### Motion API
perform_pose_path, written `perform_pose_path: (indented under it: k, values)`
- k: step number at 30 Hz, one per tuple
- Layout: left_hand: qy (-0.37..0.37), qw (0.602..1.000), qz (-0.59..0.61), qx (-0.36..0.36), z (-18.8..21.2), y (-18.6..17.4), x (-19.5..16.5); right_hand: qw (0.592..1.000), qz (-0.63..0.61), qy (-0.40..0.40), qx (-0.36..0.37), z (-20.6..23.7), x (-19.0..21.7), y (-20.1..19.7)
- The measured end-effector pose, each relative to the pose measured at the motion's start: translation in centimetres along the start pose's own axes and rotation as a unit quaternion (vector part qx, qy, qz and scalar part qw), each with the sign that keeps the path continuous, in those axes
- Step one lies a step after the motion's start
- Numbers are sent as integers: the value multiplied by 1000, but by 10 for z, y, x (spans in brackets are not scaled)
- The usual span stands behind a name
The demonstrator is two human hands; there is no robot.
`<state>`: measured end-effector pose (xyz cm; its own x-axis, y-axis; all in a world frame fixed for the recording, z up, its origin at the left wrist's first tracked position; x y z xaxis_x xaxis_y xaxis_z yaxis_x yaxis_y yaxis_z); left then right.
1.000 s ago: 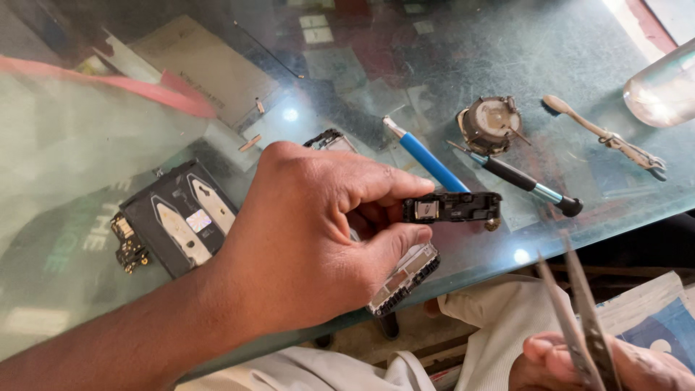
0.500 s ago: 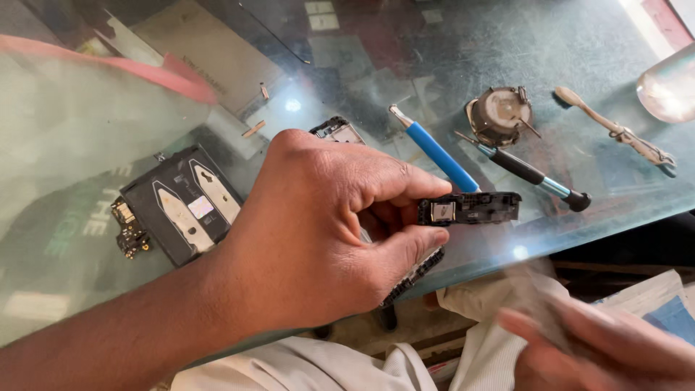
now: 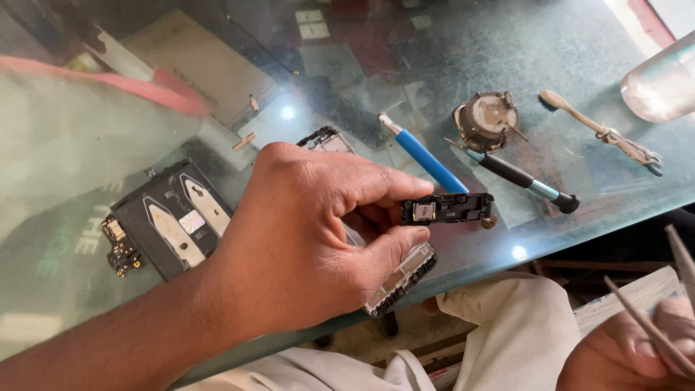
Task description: The person repairs a disassembled smartphone at a glass workbench, using tweezers to manipulate a small internal component and its wiring, then fits the component back into the phone frame and presses it into place by hand.
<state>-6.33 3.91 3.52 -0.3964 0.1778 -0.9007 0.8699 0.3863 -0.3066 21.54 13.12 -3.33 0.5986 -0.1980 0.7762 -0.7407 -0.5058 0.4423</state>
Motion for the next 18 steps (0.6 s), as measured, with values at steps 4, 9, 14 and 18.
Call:
perform_pose_path:
  k: [4,9,14,18]
  values:
    - [5,1000,-7,-5,3,0,8,944,-289,132,-84,2,-2,-20]
    - [-9,1000,-7,5,5,0,12,902,-323,285,-11,31,-18,-49]
    - [-13,1000,6,7,4,0,10,876,-364,267,170,65,-51,-90]
    - [-34,999,-3,9,3,0,10,832,-397,354,157,82,-60,-106]
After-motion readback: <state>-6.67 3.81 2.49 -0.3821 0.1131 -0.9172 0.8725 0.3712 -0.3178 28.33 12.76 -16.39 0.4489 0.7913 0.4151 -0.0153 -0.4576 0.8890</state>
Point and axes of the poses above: each hand's wrist, its own z-axis away from the middle knuckle, its own y-axis out of the palm, x = y × z, the point moved 1 cm from there along -z, towards the middle knuckle, and after that the axes turned 6 degrees about -y, right-handed, at the moved point
